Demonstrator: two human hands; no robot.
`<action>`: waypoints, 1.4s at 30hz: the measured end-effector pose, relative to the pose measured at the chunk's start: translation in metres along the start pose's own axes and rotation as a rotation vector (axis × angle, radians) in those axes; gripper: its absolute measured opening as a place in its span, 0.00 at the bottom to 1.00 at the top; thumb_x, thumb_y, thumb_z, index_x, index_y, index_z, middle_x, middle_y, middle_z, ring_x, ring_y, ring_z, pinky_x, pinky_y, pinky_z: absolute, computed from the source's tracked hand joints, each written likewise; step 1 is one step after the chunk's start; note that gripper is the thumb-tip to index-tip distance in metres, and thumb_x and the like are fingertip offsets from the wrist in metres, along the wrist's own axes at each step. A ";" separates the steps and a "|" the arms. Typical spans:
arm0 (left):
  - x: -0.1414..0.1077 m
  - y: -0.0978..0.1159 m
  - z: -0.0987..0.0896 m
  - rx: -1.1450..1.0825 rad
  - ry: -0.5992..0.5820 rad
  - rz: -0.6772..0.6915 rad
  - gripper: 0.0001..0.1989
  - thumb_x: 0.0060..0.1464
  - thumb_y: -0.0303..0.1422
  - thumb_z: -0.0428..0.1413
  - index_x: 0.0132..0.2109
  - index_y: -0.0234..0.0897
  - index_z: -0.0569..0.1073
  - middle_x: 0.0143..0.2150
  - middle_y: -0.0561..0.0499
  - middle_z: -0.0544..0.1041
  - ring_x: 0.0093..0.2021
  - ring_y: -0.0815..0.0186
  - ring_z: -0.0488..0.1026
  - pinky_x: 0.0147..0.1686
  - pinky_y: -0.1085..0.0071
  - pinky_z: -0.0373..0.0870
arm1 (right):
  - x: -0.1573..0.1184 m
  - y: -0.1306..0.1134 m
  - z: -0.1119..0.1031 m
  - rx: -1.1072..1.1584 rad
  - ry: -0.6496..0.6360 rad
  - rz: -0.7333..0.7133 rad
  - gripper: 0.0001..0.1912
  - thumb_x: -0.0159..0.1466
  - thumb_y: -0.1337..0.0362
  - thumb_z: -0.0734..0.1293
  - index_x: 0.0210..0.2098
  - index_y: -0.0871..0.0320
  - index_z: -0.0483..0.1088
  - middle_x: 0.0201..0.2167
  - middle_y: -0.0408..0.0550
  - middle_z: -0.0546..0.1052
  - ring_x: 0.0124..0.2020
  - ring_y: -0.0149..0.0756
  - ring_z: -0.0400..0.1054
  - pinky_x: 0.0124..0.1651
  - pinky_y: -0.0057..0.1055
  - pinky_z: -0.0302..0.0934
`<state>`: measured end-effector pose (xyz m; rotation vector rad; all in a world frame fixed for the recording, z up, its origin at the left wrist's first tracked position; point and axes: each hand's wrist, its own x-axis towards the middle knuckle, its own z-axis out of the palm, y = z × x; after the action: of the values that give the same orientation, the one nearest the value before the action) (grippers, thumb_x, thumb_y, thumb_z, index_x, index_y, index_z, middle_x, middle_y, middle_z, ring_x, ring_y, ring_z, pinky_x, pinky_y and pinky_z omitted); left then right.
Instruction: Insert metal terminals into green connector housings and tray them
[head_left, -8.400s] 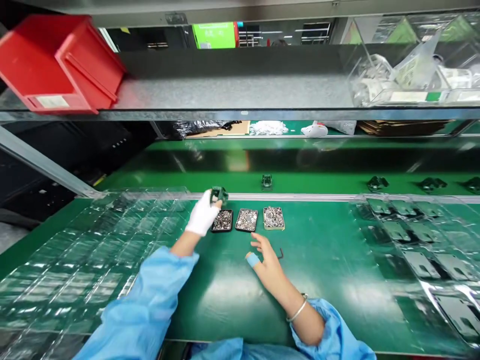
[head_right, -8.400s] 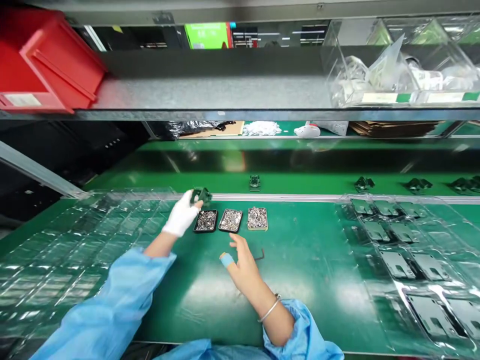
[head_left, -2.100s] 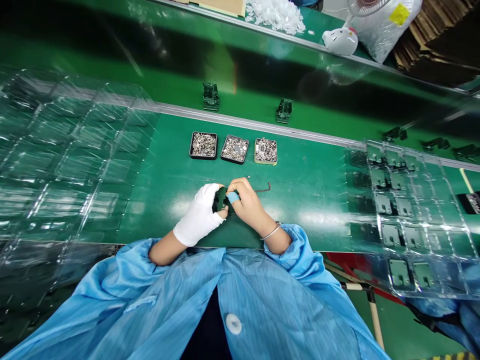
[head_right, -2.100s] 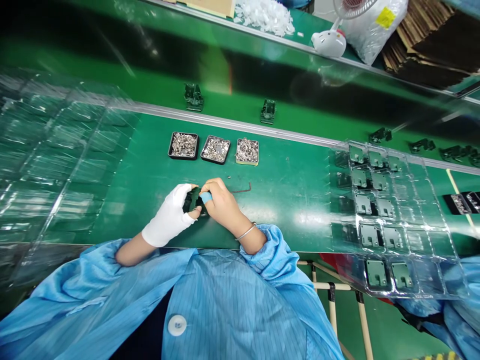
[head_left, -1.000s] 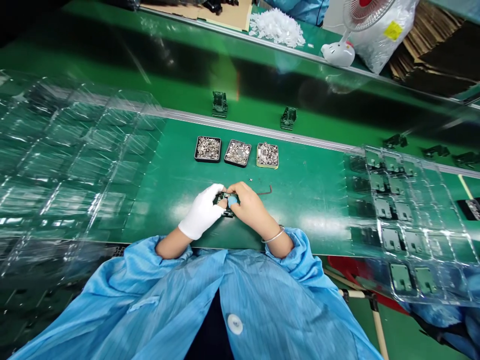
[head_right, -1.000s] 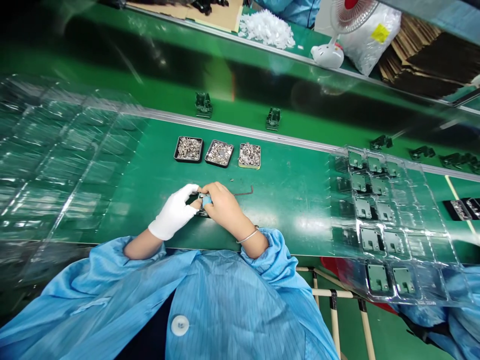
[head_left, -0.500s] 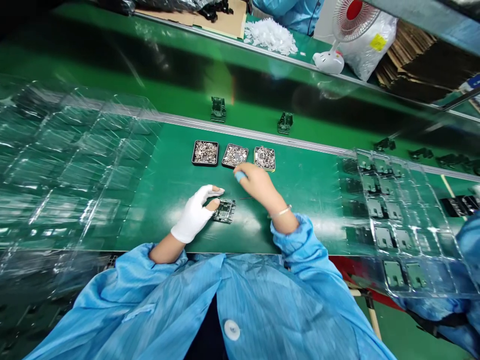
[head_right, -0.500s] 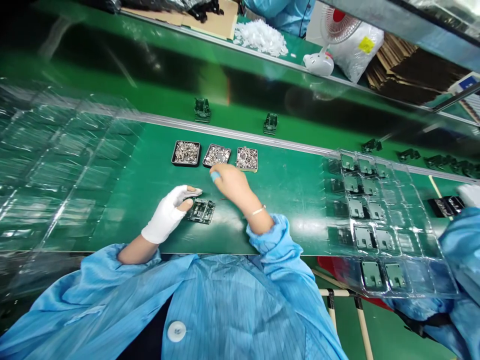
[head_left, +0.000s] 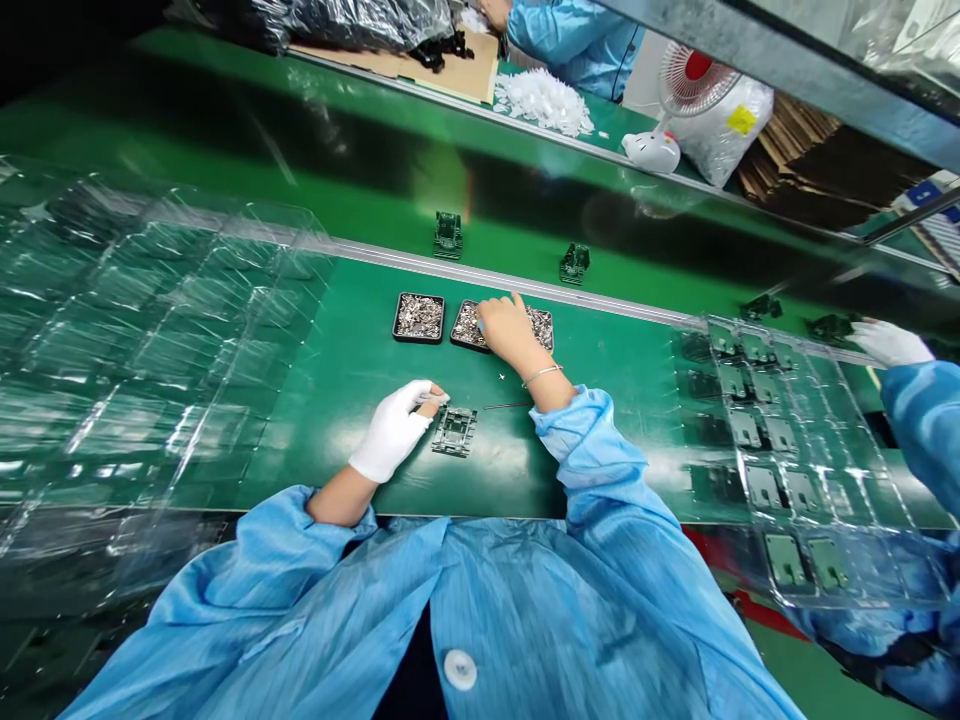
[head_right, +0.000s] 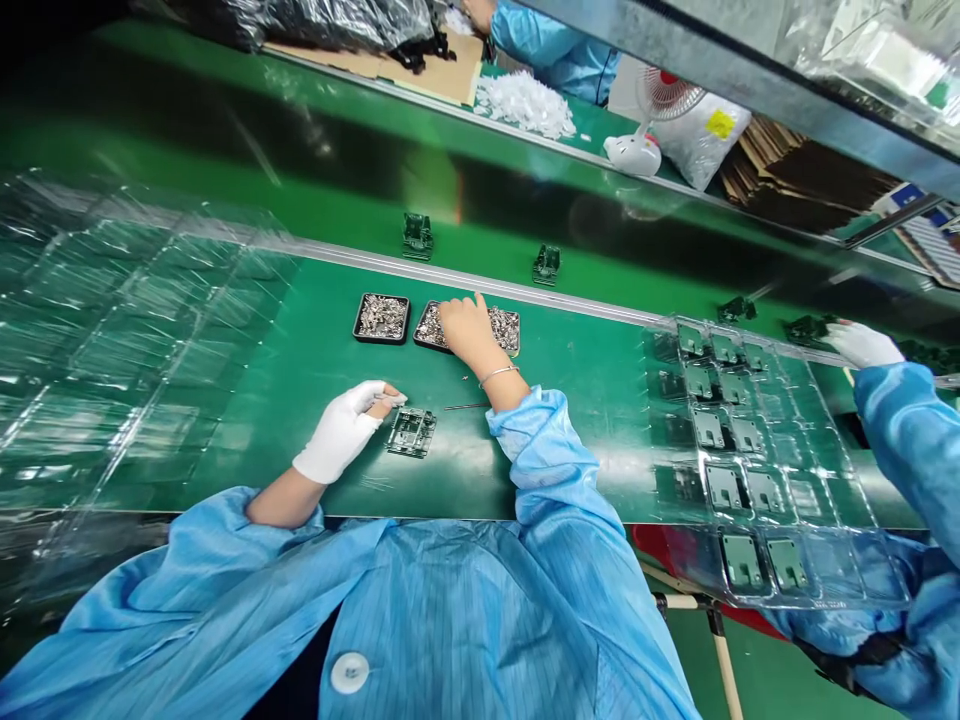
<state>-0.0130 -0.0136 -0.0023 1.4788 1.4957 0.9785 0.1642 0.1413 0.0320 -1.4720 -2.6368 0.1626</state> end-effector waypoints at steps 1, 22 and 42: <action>0.000 0.001 -0.001 -0.020 0.012 0.001 0.14 0.55 0.43 0.52 0.38 0.37 0.73 0.38 0.49 0.79 0.40 0.61 0.76 0.42 0.67 0.73 | -0.005 0.001 -0.001 0.050 0.029 0.028 0.14 0.64 0.77 0.55 0.43 0.66 0.70 0.42 0.62 0.76 0.47 0.47 0.67 0.63 0.50 0.46; 0.001 0.046 -0.018 0.579 -0.011 0.507 0.15 0.59 0.40 0.49 0.27 0.38 0.71 0.27 0.48 0.73 0.31 0.60 0.70 0.36 0.62 0.67 | -0.109 -0.056 -0.017 0.980 0.059 -0.172 0.05 0.65 0.65 0.62 0.33 0.57 0.69 0.35 0.45 0.72 0.37 0.32 0.67 0.43 0.31 0.63; -0.018 0.014 0.003 0.344 -0.066 0.345 0.20 0.51 0.41 0.55 0.49 0.36 0.66 0.45 0.42 0.72 0.47 0.55 0.71 0.49 0.58 0.71 | -0.126 -0.048 0.004 0.538 0.062 -0.212 0.08 0.61 0.73 0.60 0.36 0.57 0.68 0.35 0.48 0.72 0.38 0.38 0.63 0.44 0.34 0.60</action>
<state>-0.0052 -0.0317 0.0096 2.0471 1.4398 0.8855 0.1889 0.0093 0.0291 -0.9988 -2.4061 0.7237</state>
